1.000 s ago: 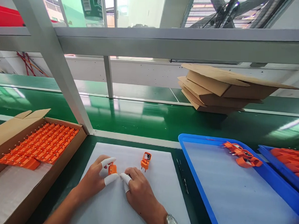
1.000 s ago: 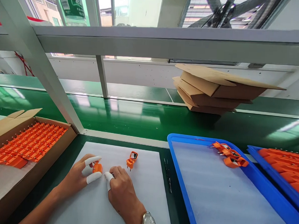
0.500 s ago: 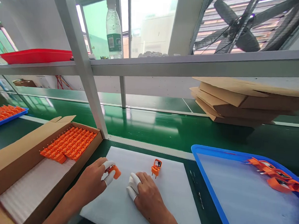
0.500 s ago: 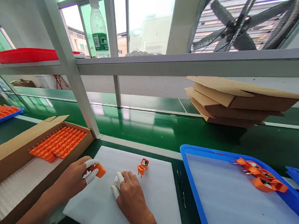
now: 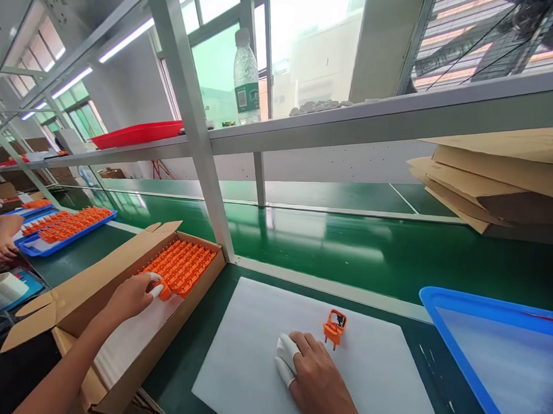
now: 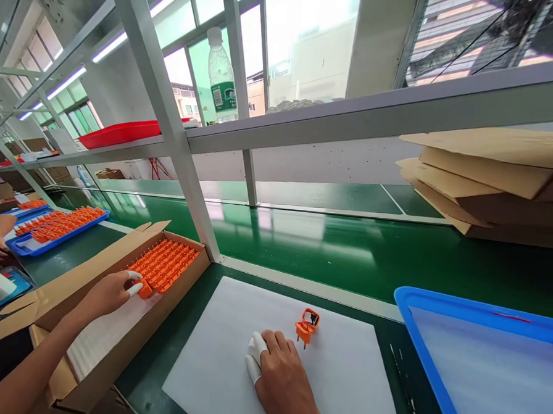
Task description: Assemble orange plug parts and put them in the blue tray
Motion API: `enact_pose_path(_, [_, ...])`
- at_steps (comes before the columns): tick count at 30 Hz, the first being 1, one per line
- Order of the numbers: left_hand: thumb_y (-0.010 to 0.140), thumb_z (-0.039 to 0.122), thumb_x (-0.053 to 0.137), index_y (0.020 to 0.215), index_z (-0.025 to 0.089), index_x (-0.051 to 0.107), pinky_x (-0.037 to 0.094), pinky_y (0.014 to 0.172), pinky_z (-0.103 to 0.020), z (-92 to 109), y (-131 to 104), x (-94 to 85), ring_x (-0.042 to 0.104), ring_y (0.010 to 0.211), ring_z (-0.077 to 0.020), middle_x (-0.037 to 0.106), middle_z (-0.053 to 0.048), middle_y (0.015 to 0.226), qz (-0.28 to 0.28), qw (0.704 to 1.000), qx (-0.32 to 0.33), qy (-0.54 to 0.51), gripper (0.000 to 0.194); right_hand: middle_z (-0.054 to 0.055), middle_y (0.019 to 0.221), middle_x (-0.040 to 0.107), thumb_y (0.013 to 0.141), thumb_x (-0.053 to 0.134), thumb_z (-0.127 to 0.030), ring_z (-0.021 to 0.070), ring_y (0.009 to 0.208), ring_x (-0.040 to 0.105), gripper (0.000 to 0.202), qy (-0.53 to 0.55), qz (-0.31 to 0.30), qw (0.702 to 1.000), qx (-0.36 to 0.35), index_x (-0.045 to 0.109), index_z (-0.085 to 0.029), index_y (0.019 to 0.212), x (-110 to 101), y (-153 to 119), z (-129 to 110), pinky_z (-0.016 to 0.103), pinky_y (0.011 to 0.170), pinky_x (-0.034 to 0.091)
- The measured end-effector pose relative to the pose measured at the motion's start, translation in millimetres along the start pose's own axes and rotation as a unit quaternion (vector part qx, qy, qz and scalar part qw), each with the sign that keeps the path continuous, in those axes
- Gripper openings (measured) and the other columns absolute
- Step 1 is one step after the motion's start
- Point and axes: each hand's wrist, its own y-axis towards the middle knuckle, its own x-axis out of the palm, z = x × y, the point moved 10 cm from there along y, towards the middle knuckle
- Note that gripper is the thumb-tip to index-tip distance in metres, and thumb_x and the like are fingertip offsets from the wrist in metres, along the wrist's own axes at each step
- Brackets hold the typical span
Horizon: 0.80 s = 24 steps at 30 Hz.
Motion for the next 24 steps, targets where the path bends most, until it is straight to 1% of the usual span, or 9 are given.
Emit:
enact_pose_path(3, [0.089, 0.025, 0.053, 0.095, 0.021, 0.07, 0.042, 0.069, -0.027, 1.8, 4.6, 16.5, 0.068, 0.083, -0.0222, 0.074, -0.006, 0.09, -0.012, 1.0, 0.0, 0.013, 0.018, 0.007, 0.112, 0.067, 0.058, 0.053, 0.008, 0.0278, 0.099, 0.059, 0.03, 0.007, -0.008, 1.0, 0.014, 0.057, -0.02, 0.067, 7.6, -2.2, 4.4, 0.042, 0.085, 0.048])
enact_pose_path(7, [0.09, 0.025, 0.052, 0.089, 0.021, 0.066, 0.038, 0.064, -0.027, 2.0, 6.8, 24.5, 0.067, 0.082, -0.0221, 0.073, -0.006, 0.089, -0.023, 0.999, 0.0, 0.036, 0.015, 0.007, 0.115, 0.066, 0.061, 0.053, 0.008, 0.0289, 0.104, 0.058, 0.03, 0.014, -0.014, 1.0, 0.002, 0.058, -0.021, 0.069, 9.9, -3.8, 3.8, 0.044, 0.091, 0.047])
enact_pose_path(12, [0.092, 0.025, 0.049, 0.085, 0.02, 0.063, 0.036, 0.06, -0.028, 1.5, 9.7, 34.6, 0.068, 0.084, -0.0228, 0.073, -0.007, 0.092, -0.026, 0.998, -0.002, 0.062, 0.017, 0.008, 0.115, 0.066, 0.062, 0.052, 0.009, 0.0293, 0.102, 0.058, 0.03, 0.007, -0.013, 1.0, -0.017, 0.058, -0.02, 0.066, 3.3, -1.4, 1.0, 0.043, 0.087, 0.049])
enact_pose_path(15, [0.093, 0.026, 0.048, 0.084, 0.019, 0.064, 0.038, 0.06, -0.029, 0.2, 12.0, 41.5, 0.069, 0.088, -0.0245, 0.074, -0.009, 0.096, -0.032, 0.997, -0.009, 0.071, 0.019, 0.009, 0.116, 0.066, 0.062, 0.053, 0.009, 0.0296, 0.103, 0.057, 0.03, 0.011, -0.019, 0.999, -0.03, 0.058, -0.02, 0.066, 2.7, -0.4, -0.7, 0.043, 0.088, 0.049])
enact_pose_path(17, [0.094, 0.028, 0.049, 0.093, 0.02, 0.067, 0.041, 0.062, -0.029, -0.2, 12.0, 41.0, 0.07, 0.092, -0.0254, 0.075, -0.009, 0.102, -0.035, 0.997, -0.014, 0.072, 0.02, 0.009, 0.116, 0.066, 0.061, 0.053, 0.01, 0.0296, 0.103, 0.057, 0.031, 0.008, -0.022, 0.999, -0.028, 0.059, -0.02, 0.067, 2.1, -0.2, -0.7, 0.044, 0.087, 0.049])
enact_pose_path(19, [0.095, 0.03, 0.048, 0.109, 0.02, 0.067, 0.043, 0.065, -0.029, -0.7, 8.3, 33.0, 0.07, 0.098, -0.027, 0.074, -0.01, 0.112, -0.034, 0.997, -0.019, 0.074, 0.026, 0.009, 0.114, 0.066, 0.06, 0.053, 0.01, 0.0291, 0.1, 0.057, 0.032, 0.0, -0.029, 0.999, -0.019, 0.061, -0.019, 0.069, 1.5, -0.2, -1.2, 0.043, 0.085, 0.05])
enact_pose_path(22, [0.096, 0.027, 0.045, 0.131, 0.019, 0.059, 0.046, 0.072, -0.032, -3.7, -7.6, 4.1, 0.068, 0.105, -0.0299, 0.068, -0.013, 0.128, 0.005, 0.997, -0.035, 0.072, 0.038, 0.01, 0.111, 0.066, 0.059, 0.053, 0.009, 0.0278, 0.097, 0.055, 0.03, -0.01, -0.044, 0.999, -0.005, 0.062, -0.018, 0.069, 1.4, 0.3, -2.7, 0.042, 0.082, 0.051])
enact_pose_path(23, [0.094, 0.024, 0.047, 0.133, 0.02, 0.057, 0.047, 0.074, -0.032, -5.3, -16.0, -11.6, 0.067, 0.105, -0.0293, 0.068, -0.011, 0.128, 0.05, 0.996, -0.041, 0.055, 0.041, 0.01, 0.11, 0.065, 0.06, 0.054, 0.008, 0.0275, 0.096, 0.055, 0.029, -0.012, -0.049, 0.999, -0.002, 0.063, -0.018, 0.069, 1.7, 0.7, -3.4, 0.042, 0.081, 0.051])
enact_pose_path(24, [0.093, 0.026, 0.049, 0.134, 0.022, 0.057, 0.048, 0.075, -0.033, -6.8, -26.1, -25.7, 0.068, 0.102, -0.0288, 0.07, -0.008, 0.121, 0.097, 0.994, -0.043, 0.025, 0.042, 0.01, 0.109, 0.065, 0.062, 0.055, 0.007, 0.0273, 0.095, 0.055, 0.028, -0.015, -0.054, 0.998, -0.001, 0.063, -0.018, 0.071, 2.5, 1.1, -4.4, 0.042, 0.08, 0.051])
